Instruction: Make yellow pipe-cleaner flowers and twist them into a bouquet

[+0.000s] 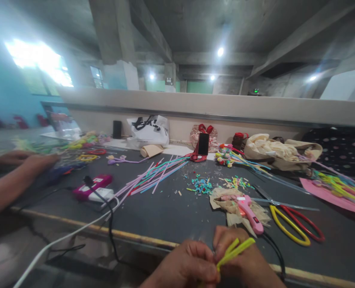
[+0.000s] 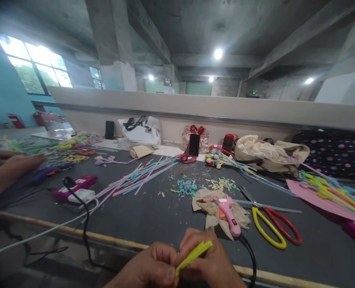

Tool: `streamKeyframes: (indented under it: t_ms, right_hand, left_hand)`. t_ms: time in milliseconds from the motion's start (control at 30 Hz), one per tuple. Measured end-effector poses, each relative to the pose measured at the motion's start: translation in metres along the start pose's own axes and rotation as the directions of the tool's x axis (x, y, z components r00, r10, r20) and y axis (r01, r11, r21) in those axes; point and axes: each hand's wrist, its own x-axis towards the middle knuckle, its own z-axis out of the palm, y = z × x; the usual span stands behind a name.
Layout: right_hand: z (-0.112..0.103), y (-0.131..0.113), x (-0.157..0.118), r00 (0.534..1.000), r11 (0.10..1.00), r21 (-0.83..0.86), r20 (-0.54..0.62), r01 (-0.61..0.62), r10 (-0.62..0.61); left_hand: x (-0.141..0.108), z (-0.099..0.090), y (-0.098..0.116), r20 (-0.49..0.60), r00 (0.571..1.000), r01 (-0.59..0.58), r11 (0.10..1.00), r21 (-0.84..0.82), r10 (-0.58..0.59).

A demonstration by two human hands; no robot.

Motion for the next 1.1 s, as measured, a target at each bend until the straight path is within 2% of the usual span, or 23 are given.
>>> streamKeyframes:
  t_ms: [233, 300, 367, 400, 467, 533, 600, 700, 833, 1000, 1100]
  right_hand:
    - [-0.005, -0.002, -0.005, 0.989, 0.991, -0.106, 0.131, 0.084, -0.070]
    - [-0.006, -0.004, -0.007, 0.991, 0.979, -0.189, 0.120, 0.082, -0.060]
    - [-0.006, -0.006, -0.009, 0.997, 0.960, -0.273, 0.066, 0.055, -0.038]
    - [-0.005, -0.007, -0.010, 0.999, 0.949, -0.314, 0.032, 0.032, -0.023]
    - [-0.004, -0.009, -0.011, 1.000, 0.922, -0.386, -0.029, -0.020, 0.009]
    - [-0.002, -0.010, -0.011, 0.997, 0.903, -0.425, -0.065, -0.062, 0.038]
    - [0.001, -0.011, -0.012, 0.994, 0.903, -0.423, -0.102, -0.079, 0.039]
    - [0.002, -0.013, -0.012, 0.990, 0.934, -0.351, -0.138, -0.062, 0.014]
    - [-0.002, -0.011, -0.010, 0.998, 0.976, -0.216, -0.063, 0.005, -0.019]
    - [-0.007, -0.004, -0.005, 0.998, 0.991, -0.126, 0.006, 0.055, -0.055]
    - [-0.008, -0.002, -0.006, 0.999, 0.997, -0.076, 0.052, 0.020, -0.016]
  left_hand:
    - [0.000, -0.005, -0.007, 0.067, 0.991, 0.105, 0.990, 0.091, -0.111]
    - [0.000, -0.004, -0.007, 0.092, 0.986, 0.132, 0.986, 0.101, -0.142]
    - [0.001, -0.002, -0.006, 0.079, 0.991, 0.104, 0.989, 0.106, -0.112]
    - [0.002, -0.001, -0.006, 0.040, 0.996, 0.076, 0.991, 0.110, -0.081]
    - [0.003, 0.003, -0.005, -0.106, 0.994, 0.021, 0.990, 0.142, -0.006]
    - [0.004, 0.008, -0.004, -0.249, 0.967, -0.003, 0.978, 0.208, 0.056]
    - [0.003, 0.011, -0.003, -0.310, 0.945, -0.018, 0.966, 0.258, 0.101]
    - [-0.001, 0.012, -0.001, -0.270, 0.951, -0.078, 0.960, 0.269, 0.153]
    - [-0.004, 0.008, 0.001, -0.180, 0.961, -0.163, 0.958, 0.237, 0.208]
    - [0.000, 0.002, -0.002, -0.095, 0.993, -0.060, 0.994, 0.086, 0.068]
    - [0.003, -0.001, -0.005, -0.035, 0.999, 0.030, 0.997, 0.072, -0.027]
